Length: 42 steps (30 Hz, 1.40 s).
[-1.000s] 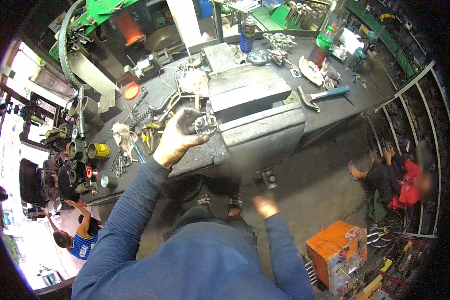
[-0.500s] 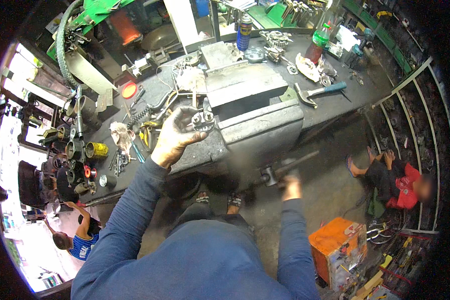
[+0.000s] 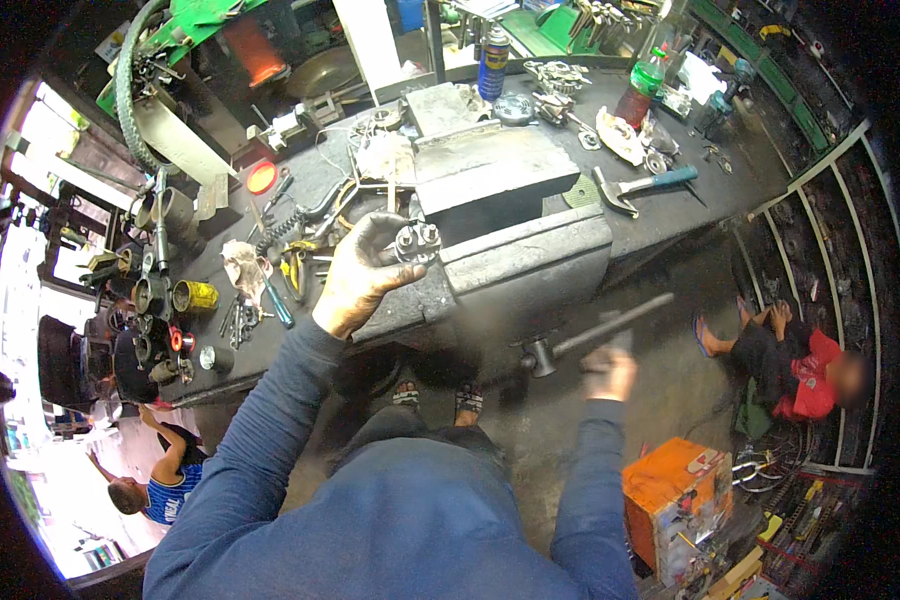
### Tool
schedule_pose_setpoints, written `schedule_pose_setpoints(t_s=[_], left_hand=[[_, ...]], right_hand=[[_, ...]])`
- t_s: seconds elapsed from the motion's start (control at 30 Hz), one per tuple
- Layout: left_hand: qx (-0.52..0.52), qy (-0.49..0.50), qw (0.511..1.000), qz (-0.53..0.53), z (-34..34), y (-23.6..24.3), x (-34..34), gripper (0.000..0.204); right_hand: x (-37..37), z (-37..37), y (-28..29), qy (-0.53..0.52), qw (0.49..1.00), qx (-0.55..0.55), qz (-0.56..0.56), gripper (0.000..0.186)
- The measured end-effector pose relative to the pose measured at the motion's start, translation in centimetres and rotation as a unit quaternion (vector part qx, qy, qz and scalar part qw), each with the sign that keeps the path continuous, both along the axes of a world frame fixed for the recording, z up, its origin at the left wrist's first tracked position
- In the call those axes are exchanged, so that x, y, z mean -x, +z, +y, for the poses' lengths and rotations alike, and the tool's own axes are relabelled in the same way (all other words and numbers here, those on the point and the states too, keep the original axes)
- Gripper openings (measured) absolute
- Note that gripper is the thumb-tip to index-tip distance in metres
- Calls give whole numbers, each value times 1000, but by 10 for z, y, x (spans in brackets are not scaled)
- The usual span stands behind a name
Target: The person cleans a small mechanical component with a rag, then uses a hammer to tap it. They secure the part in a bench vise and use a screwdriver and pliers to adjust or remove a small internal piece. The person continues to manipulate the component with pliers and a screwdriver throughout the clip.
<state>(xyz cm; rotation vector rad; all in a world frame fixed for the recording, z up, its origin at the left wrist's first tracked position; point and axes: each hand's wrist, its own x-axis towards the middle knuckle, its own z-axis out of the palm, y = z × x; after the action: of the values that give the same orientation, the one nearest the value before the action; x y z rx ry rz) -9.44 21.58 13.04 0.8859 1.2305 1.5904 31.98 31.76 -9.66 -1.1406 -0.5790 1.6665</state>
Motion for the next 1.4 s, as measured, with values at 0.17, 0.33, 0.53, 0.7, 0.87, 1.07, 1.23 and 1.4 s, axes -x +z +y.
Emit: schedule_pose_setpoints(t_s=[0.17,0.33,0.53,0.7,0.87,1.07,1.23,1.4], left_hand=[[40,47,998,7,-11,7,-4,64],[40,30,997,66,-8,2,0,64],[14,55,994,96,-15,1,0,62],[-19,32,999,-27,-5,-1,-9,65],[-17,26,999,-20,1,11,-12,63],[4,-8,1000,23,19,12,-16,65],[-3,16,1000,-26,10,8,-15,65],[13,26,1000,12,4,12,-16,65]], right_hand=[[71,-52,195,401,869,-287,36,35],[97,-93,19,490,822,-110,-268,37],[-19,39,123,64,972,-129,184,35],[89,-51,215,495,726,-467,-97,52],[133,-105,65,659,723,-129,-162,55],[-18,-35,-112,132,941,39,-310,31],[1,-11,-55,58,790,-244,-560,67],[51,-31,-58,212,831,-255,-447,72]])
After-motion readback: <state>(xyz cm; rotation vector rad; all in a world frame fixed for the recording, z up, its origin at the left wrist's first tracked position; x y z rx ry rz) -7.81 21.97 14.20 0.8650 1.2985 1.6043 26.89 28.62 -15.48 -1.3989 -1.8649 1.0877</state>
